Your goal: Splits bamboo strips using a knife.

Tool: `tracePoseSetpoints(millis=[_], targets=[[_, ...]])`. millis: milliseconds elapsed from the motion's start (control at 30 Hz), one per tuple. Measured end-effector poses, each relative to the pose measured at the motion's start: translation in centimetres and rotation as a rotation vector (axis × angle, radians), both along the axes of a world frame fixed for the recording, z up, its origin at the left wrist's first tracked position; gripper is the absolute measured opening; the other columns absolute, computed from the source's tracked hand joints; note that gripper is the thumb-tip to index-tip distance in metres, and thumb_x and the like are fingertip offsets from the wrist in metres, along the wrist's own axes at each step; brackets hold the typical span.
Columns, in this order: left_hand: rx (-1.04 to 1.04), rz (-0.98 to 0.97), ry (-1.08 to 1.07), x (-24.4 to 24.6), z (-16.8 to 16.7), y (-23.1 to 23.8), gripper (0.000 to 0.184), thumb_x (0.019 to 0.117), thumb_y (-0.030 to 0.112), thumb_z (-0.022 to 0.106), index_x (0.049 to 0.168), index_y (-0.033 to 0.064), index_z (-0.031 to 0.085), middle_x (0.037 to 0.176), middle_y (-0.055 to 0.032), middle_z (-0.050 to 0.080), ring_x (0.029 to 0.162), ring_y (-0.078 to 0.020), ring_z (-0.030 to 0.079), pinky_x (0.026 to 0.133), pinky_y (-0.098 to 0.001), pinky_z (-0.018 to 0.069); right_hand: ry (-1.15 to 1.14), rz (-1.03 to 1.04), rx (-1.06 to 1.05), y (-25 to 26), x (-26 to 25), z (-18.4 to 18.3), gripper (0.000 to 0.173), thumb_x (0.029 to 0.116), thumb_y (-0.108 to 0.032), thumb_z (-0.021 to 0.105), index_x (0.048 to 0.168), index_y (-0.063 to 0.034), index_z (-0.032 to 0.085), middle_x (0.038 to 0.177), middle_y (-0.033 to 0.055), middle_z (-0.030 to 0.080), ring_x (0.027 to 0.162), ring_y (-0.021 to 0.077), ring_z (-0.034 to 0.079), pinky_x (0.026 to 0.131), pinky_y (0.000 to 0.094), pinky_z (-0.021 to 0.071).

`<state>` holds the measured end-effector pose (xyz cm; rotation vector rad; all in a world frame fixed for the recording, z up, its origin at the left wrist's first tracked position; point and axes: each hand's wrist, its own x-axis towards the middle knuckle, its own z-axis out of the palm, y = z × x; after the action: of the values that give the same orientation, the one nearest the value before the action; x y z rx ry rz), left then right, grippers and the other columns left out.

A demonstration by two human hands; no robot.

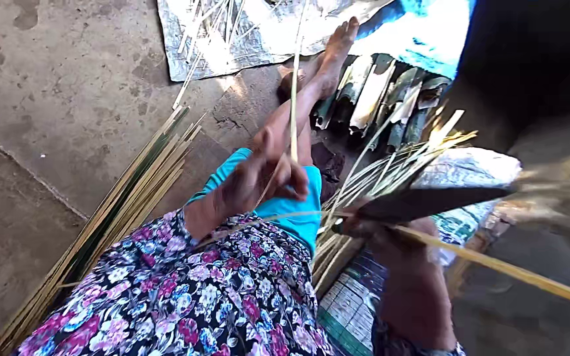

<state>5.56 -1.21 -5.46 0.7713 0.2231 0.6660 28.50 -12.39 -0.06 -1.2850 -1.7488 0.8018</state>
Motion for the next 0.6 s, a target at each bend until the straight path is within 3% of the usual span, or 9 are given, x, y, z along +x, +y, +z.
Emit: tracePoseSetpoints(millis=[33, 100, 200, 300, 367, 433, 500, 600], targets=[[0.080, -0.089, -0.007, 0.0, 0.1, -1.2, 0.068, 0.1035, 0.066, 0.025, 0.080, 0.0189, 0.068, 0.102, 0.0017, 0.073, 0.102, -0.0131, 0.070, 0.089, -0.0341, 0.0583, 0.035, -0.073, 0.004, 0.2, 1.1, 0.5, 0.020, 0.1009, -0.047, 0.061, 0.101, -0.0296, 0.071, 0.083, -0.0181, 0.069, 0.073, -0.0090, 0.063, 0.066, 0.0132, 0.0542], [0.144, -0.105, -0.022, 0.3, -0.6, -2.5, 0.043, 0.1040, 0.047, 0.049, 0.079, 0.0186, 0.069, 0.107, 0.0058, 0.070, 0.108, -0.0068, 0.063, 0.096, -0.0290, 0.0510, 0.086, -0.123, 0.024, 0.5, 2.7, 1.6, 0.013, 0.1006, -0.044, 0.063, 0.102, -0.0333, 0.070, 0.082, -0.0202, 0.069, 0.067, -0.0075, 0.063, 0.060, 0.0131, 0.0542], [0.171, 0.026, 0.065, 1.0, -1.1, -3.3, 0.029, 0.1067, 0.025, 0.044, 0.088, 0.0144, 0.064, 0.102, 0.0068, 0.064, 0.098, -0.0021, 0.059, 0.093, -0.0253, 0.0488, 0.138, -0.086, -0.081, 0.6, 2.1, 1.5, 0.016, 0.1002, -0.046, 0.062, 0.098, -0.0321, 0.071, 0.077, -0.0193, 0.068, 0.062, -0.0067, 0.061, 0.056, 0.0133, 0.0532], [0.020, 0.108, 0.166, 2.2, -0.4, -4.3, 0.032, 0.1056, 0.013, 0.037, 0.090, 0.0101, 0.065, 0.089, 0.0066, 0.063, 0.086, -0.0006, 0.060, 0.084, -0.0210, 0.0511, 0.154, 0.043, -0.201, 0.9, -1.3, -0.5, 0.027, 0.1011, -0.045, 0.059, 0.090, -0.0228, 0.070, 0.072, -0.0174, 0.065, 0.062, -0.0102, 0.058, 0.057, 0.0117, 0.0509], [-0.122, 0.166, 0.127, 2.8, -0.4, -4.6, 0.035, 0.1054, 0.014, 0.035, 0.090, 0.0078, 0.066, 0.087, 0.0018, 0.067, 0.081, -0.0040, 0.064, 0.077, -0.0223, 0.0544, 0.110, 0.160, -0.185, 1.1, -3.5, -2.0, 0.038, 0.1031, -0.043, 0.058, 0.089, -0.0089, 0.070, 0.072, -0.0087, 0.064, 0.065, -0.0090, 0.056, 0.060, 0.0119, 0.0488], [-0.186, 0.218, 0.139, 2.8, 0.0, -4.3, 0.041, 0.1092, 0.018, 0.029, 0.090, 0.0107, 0.064, 0.089, 0.0018, 0.068, 0.081, -0.0056, 0.065, 0.078, -0.0235, 0.0558, -0.022, 0.240, -0.090, 0.9, -5.5, -2.9, 0.039, 0.1011, -0.038, 0.063, 0.089, -0.0012, 0.071, 0.074, 0.0039, 0.068, 0.069, 0.0016, 0.062, 0.066, 0.0193, 0.0520], [-0.237, 0.359, 0.237, 2.5, 0.3, -3.7, 0.039, 0.1107, 0.021, 0.027, 0.093, 0.0105, 0.061, 0.088, 0.0016, 0.064, 0.076, -0.0071, 0.062, 0.077, -0.0256, 0.0547, -0.150, 0.264, 0.004, 0.2, -7.1, -3.3, 0.036, 0.0979, -0.038, 0.067, 0.091, -0.0034, 0.075, 0.074, 0.0080, 0.070, 0.067, 0.0123, 0.066, 0.063, 0.0280, 0.0537], [-0.361, 0.540, 0.324, 2.4, -0.1, -2.4, 0.035, 0.1124, 0.030, 0.030, 0.092, 0.0164, 0.055, 0.088, 0.0033, 0.061, 0.071, -0.0060, 0.060, 0.071, -0.0229, 0.0539, -0.307, 0.164, 0.185, -0.3, -7.9, -4.4, 0.029, 0.0973, -0.034, 0.066, 0.093, -0.0064, 0.076, 0.069, 0.0087, 0.065, 0.060, 0.0187, 0.061, 0.055, 0.0314, 0.0479]])
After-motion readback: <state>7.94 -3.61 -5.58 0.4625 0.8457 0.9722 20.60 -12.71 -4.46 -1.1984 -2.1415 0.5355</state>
